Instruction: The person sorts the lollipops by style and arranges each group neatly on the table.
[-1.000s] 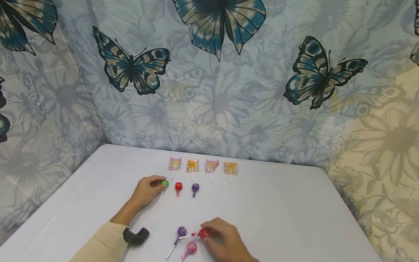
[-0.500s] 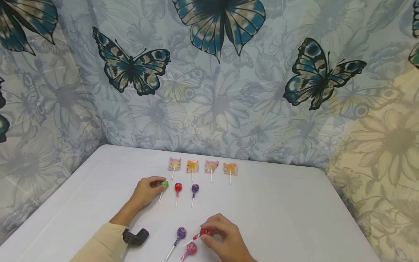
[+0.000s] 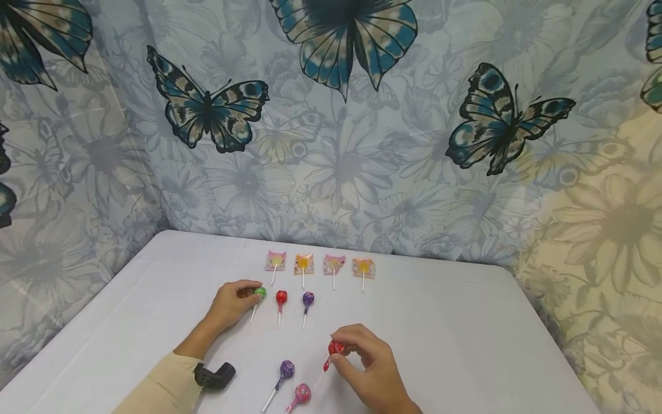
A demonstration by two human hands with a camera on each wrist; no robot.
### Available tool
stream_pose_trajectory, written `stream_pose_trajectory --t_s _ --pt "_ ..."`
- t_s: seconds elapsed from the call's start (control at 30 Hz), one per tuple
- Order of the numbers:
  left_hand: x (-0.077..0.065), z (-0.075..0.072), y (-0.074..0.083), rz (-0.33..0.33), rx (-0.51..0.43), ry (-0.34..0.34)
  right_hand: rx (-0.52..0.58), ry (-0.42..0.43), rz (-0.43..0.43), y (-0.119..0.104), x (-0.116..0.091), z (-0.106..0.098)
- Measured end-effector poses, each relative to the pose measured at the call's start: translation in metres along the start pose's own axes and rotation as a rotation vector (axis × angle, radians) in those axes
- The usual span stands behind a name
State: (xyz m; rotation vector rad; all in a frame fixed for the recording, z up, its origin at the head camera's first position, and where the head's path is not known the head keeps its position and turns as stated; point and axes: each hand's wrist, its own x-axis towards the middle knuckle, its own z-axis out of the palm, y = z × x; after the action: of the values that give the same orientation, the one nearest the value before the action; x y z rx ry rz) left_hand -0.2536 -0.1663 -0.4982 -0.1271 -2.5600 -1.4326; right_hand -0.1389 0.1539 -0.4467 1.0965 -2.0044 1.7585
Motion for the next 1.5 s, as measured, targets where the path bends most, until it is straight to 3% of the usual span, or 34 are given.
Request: stream_pose_trajectory --t_s 0.17,0.47,0.73,0.93,1.5 --pt "0.000 0.000 -0.001 0.001 -0.002 0.001 -0.015 0.029 -0.078 0.000 0.010 -0.007" --pt "-0.001 -0.001 0.001 -0.001 0.007 0.002 -0.007 0.052 -0.129 0.001 0.038 -0.018" --pt "-0.001 -0.001 0.002 0.002 -0.004 -0.006 -0.078 0.085 -0.040 0.010 0.054 -0.024" --pt "-0.001 -0.001 0.001 0.000 -0.002 -0.006 -0.127 0.101 -0.019 0.021 0.065 -0.023" --pt "0.000 -0.001 0.001 0.006 -0.005 -0.009 -0.169 0.155 0.113 0.037 0.084 -0.006"
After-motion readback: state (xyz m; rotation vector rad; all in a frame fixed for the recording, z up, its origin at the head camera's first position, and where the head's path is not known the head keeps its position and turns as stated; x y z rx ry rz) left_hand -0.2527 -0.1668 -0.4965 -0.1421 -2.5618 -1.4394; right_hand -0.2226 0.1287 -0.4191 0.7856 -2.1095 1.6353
